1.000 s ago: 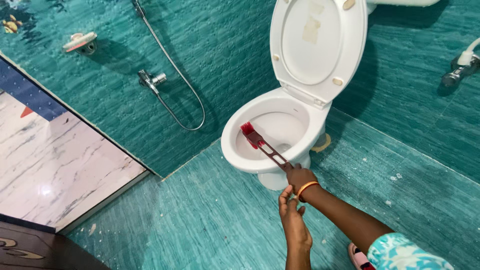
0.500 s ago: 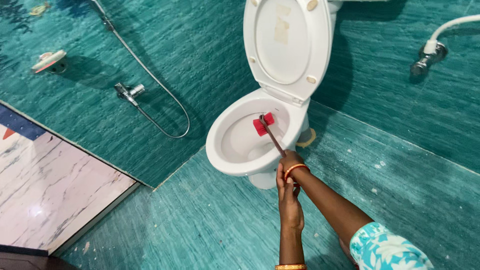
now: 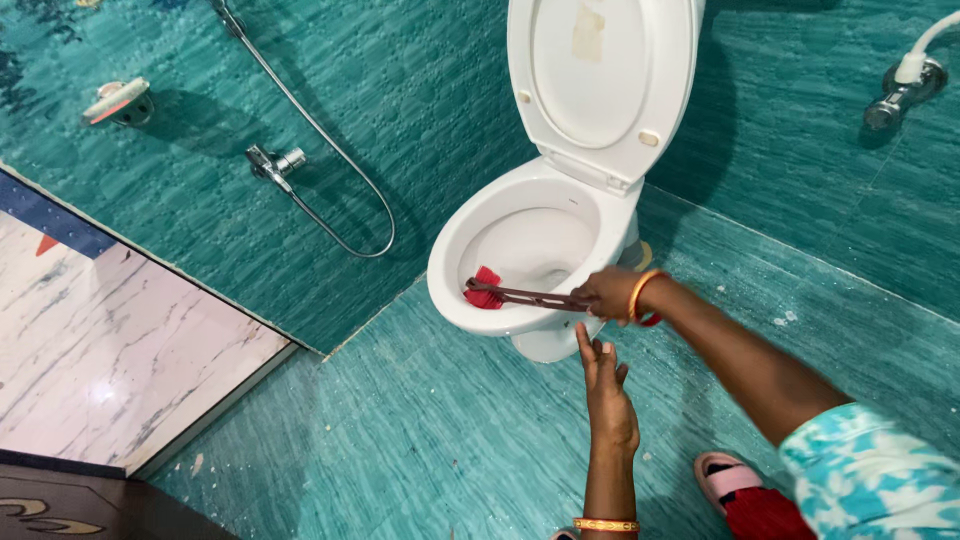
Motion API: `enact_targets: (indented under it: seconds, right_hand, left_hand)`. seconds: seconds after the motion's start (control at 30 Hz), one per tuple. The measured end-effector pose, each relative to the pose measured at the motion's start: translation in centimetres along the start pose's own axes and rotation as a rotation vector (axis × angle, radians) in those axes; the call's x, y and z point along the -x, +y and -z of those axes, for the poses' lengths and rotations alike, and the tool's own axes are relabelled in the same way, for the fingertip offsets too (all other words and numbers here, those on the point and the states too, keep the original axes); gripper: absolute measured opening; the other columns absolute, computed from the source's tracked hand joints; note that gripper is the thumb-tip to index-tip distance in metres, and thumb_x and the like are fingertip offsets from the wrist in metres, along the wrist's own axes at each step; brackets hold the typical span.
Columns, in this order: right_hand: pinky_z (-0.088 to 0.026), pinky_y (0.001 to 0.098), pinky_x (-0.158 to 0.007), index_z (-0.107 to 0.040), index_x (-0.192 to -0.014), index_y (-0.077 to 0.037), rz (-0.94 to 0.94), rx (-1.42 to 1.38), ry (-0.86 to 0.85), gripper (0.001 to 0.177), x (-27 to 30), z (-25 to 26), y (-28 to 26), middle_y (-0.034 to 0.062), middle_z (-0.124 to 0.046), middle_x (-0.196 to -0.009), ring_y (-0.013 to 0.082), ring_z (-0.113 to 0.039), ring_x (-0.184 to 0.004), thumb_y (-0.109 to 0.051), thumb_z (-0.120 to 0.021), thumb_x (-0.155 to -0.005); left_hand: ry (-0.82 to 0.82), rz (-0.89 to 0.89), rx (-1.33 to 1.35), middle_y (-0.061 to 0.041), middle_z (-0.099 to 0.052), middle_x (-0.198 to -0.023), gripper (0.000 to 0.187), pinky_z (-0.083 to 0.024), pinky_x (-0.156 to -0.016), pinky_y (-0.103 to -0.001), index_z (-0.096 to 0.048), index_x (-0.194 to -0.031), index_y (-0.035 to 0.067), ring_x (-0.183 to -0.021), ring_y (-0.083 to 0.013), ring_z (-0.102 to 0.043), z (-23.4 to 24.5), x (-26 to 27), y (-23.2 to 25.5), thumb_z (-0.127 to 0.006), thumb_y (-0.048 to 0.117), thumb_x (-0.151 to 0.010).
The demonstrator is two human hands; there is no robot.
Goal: The person uses a brush to scrub the inside of a toilet bowl.
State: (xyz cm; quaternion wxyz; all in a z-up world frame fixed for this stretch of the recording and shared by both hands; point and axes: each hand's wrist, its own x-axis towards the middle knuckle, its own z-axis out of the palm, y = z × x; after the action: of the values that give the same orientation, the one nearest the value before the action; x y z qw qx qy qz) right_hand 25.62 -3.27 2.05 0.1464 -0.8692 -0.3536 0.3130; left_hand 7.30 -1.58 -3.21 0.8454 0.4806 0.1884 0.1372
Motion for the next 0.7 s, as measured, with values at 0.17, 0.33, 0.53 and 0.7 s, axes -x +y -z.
enact_targets:
  seconds: [0.17,0.33,0.53,0.7]
  right_hand:
    - [-0.058,0.0438,-0.077,-0.074,-0.118,-0.013,0.161,0.162,0.069,0.031,-2.2,-0.5,-1.0,0.0146,-0.078,-0.102,0.0322,-0.075,-0.088,-0.015,-0.058,-0.092]
    - [-0.060,0.0458,-0.090,-0.074,-0.110,-0.003,-0.136,0.035,0.292,0.030,-10.3,-9.6,-1.0,0.0253,-0.073,-0.106,0.0387,-0.073,-0.105,-0.019,-0.067,-0.085]
    - [-0.061,0.0512,-0.083,-0.063,-0.117,0.004,-0.178,-0.224,0.470,0.032,-14.7,-15.4,-3.2,0.0303,-0.072,-0.100,0.0444,-0.073,-0.098,-0.019,-0.059,-0.096]
    - [-0.060,0.0462,-0.089,-0.069,-0.115,-0.003,0.096,0.186,0.350,0.045,-13.2,-12.4,1.1,0.0236,-0.074,-0.105,0.0387,-0.073,-0.101,-0.019,-0.077,-0.073]
  left_hand:
    - [-0.071,-0.104,0.096,0.003,-0.020,-0.172,0.074,-0.032,-0.109,-0.043,-0.017,-0.165,0.024,-0.156,-0.0192,-0.022,-0.6,0.7,1.4,-0.043,0.049,-0.101]
    - [0.112,-0.144,0.226,0.000,-0.034,-0.165,0.072,-0.036,-0.110,-0.043,-0.024,-0.163,0.023,-0.149,-0.0205,-0.033,2.7,-3.1,-1.1,-0.046,0.049,-0.099]
    - [0.196,-0.161,0.417,-0.011,-0.046,-0.153,0.069,-0.040,-0.111,-0.048,-0.035,-0.160,0.015,-0.139,-0.0290,-0.045,7.5,-4.5,-2.0,-0.054,0.043,-0.100]
    - [0.133,-0.042,0.320,-0.004,-0.048,-0.155,0.069,-0.039,-0.102,-0.041,-0.038,-0.157,0.017,-0.139,-0.0207,-0.042,4.5,-1.6,-0.5,-0.060,0.037,-0.094]
